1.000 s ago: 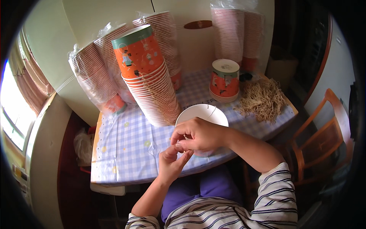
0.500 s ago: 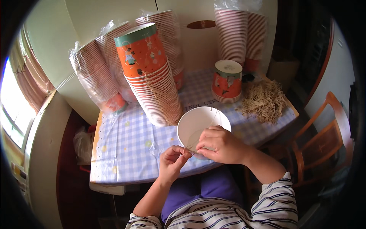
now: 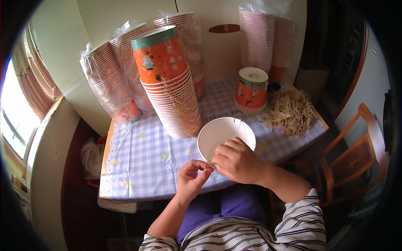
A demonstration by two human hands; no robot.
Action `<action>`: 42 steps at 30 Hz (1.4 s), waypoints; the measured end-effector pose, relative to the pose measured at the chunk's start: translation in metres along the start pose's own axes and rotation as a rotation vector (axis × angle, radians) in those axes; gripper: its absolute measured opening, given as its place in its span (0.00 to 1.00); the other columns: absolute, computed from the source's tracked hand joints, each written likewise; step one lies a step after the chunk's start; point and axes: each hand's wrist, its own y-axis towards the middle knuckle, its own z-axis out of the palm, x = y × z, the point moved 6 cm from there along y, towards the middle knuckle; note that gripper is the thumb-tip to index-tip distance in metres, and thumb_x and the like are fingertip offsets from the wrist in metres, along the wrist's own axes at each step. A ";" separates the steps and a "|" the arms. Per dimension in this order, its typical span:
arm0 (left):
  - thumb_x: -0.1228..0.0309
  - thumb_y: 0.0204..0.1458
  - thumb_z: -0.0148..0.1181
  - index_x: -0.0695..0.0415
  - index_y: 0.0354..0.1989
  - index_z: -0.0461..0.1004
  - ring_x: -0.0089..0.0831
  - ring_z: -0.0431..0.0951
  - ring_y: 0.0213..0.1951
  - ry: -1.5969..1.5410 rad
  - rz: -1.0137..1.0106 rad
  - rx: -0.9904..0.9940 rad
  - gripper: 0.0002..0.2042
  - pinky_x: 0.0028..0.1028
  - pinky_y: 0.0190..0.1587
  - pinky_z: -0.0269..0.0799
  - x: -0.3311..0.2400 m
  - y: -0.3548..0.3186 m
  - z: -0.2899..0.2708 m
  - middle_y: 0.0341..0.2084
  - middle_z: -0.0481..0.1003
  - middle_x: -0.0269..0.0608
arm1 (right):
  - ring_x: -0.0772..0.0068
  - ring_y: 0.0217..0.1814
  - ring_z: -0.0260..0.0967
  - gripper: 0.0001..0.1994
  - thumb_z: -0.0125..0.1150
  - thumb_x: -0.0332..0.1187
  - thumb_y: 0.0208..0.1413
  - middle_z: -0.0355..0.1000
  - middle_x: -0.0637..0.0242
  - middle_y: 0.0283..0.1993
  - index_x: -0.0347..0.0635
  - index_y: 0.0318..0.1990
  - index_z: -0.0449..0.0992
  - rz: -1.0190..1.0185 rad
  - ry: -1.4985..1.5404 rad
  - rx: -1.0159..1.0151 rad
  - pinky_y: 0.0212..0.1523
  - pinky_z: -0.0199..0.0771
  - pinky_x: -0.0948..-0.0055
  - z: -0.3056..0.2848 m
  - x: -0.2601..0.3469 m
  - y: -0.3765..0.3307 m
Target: The person is attaching white string handles to colorful paper buckets.
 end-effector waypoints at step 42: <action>0.83 0.47 0.61 0.64 0.32 0.72 0.21 0.75 0.31 -0.073 -0.059 -0.382 0.05 0.19 0.38 0.71 0.031 -0.016 0.001 0.29 0.76 0.38 | 0.61 0.28 0.72 0.04 0.59 0.22 0.49 0.72 0.59 0.29 0.37 0.34 0.74 0.655 0.361 -0.574 0.28 0.70 0.70 0.062 -0.004 -0.063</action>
